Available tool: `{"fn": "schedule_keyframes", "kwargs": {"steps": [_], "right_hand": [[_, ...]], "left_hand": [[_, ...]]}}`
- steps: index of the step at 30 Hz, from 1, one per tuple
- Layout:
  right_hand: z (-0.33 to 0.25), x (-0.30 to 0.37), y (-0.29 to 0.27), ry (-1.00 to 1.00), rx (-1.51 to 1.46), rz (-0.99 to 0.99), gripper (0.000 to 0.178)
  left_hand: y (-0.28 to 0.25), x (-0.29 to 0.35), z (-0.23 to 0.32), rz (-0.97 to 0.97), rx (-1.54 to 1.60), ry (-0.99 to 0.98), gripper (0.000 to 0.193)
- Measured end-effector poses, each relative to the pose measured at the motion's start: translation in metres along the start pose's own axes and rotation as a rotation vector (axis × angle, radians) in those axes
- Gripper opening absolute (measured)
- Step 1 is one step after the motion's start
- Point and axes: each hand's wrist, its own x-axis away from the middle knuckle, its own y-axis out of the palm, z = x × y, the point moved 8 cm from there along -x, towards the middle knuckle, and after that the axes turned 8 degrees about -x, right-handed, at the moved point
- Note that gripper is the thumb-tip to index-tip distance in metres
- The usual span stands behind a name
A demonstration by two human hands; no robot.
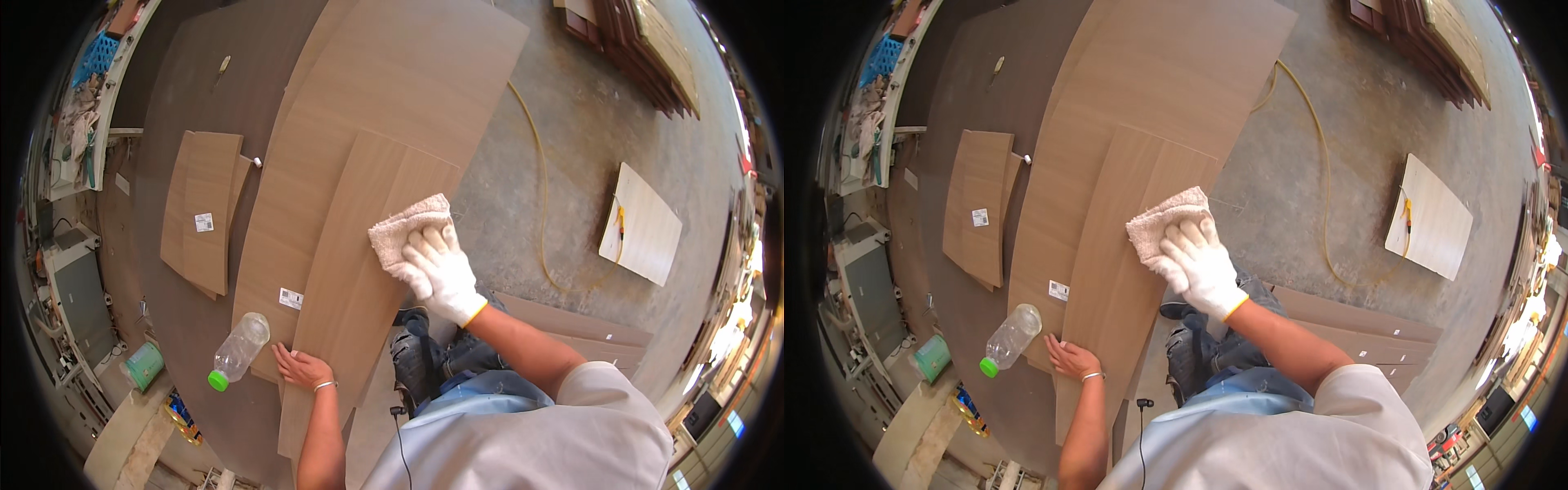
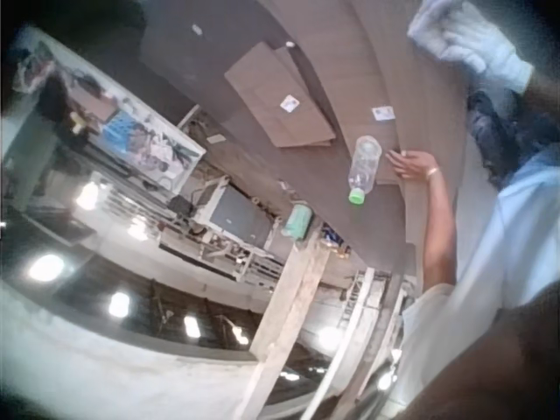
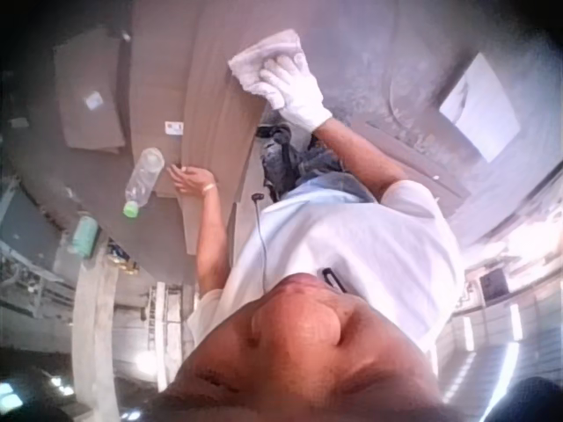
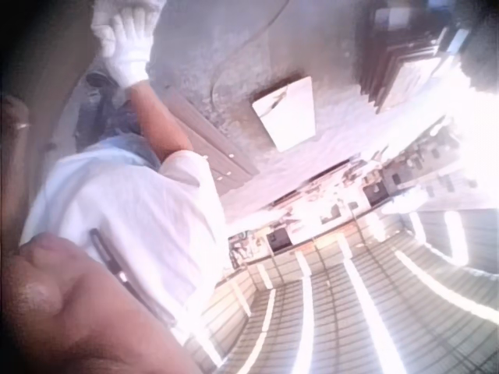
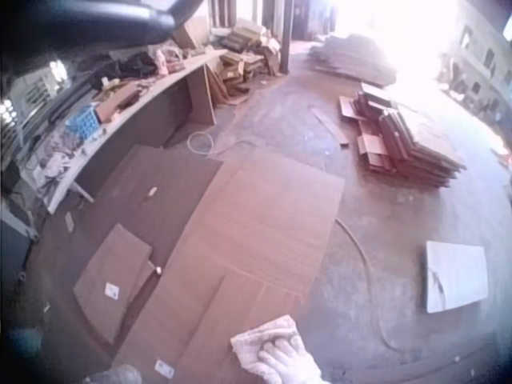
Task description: The person wipes multiple flat wood panels with a cloth, occasionally pouring liquid from a plastic bottle onto the cloth. The person also uses a utility knife to scrape or cut edges on some panels. The person handles the panels one at a time, wiping and scraping them before moving to the next.
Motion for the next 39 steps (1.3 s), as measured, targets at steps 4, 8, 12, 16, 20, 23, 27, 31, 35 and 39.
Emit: {"fn": "schedule_keyframes", "kwargs": {"steps": [4, 8, 12, 16, 20, 23, 27, 31, 35, 39], "right_hand": [[0.068, -0.058, -0.036, 0.148, 0.205, 0.255, 0.034], [0.056, -0.040, -0.013, 0.122, 0.246, 0.126, 0.039], [0.045, -0.105, -0.017, 0.043, 0.258, 0.036, 0.032], [0.038, -0.184, 0.014, 0.019, 0.163, 0.198, 0.033], [0.042, -0.180, 0.016, -0.080, 0.197, 0.225, 0.034], [0.052, -0.133, -0.015, -0.015, 0.155, 0.241, 0.036], [0.053, -0.157, 0.002, 0.029, 0.239, 0.339, 0.037], [0.003, -0.175, 0.033, 0.054, -0.125, -0.211, 0.042], [-0.054, -0.069, 0.067, -0.193, -0.242, -0.088, 0.044], [-0.002, -0.019, 0.023, -0.172, -0.303, -0.097, 0.045]], "left_hand": [[0.000, -0.003, 0.007, 0.014, 0.021, 0.017, 0.047], [0.000, -0.002, 0.003, 0.011, 0.003, 0.000, 0.047], [0.000, -0.002, -0.002, 0.007, 0.001, -0.008, 0.047], [0.000, -0.002, 0.007, 0.001, 0.020, 0.027, 0.049], [0.005, -0.008, 0.009, 0.012, 0.027, 0.024, 0.050], [0.005, 0.000, -0.001, -0.005, -0.003, -0.027, 0.050], [0.008, -0.006, 0.004, 0.013, 0.022, 0.032, 0.050], [0.012, -0.009, -0.002, 0.034, 0.008, 0.045, 0.051], [0.005, -0.005, -0.001, -0.013, 0.015, 0.020, 0.051], [0.009, -0.004, -0.012, 0.034, 0.051, 0.042, 0.051]]}}
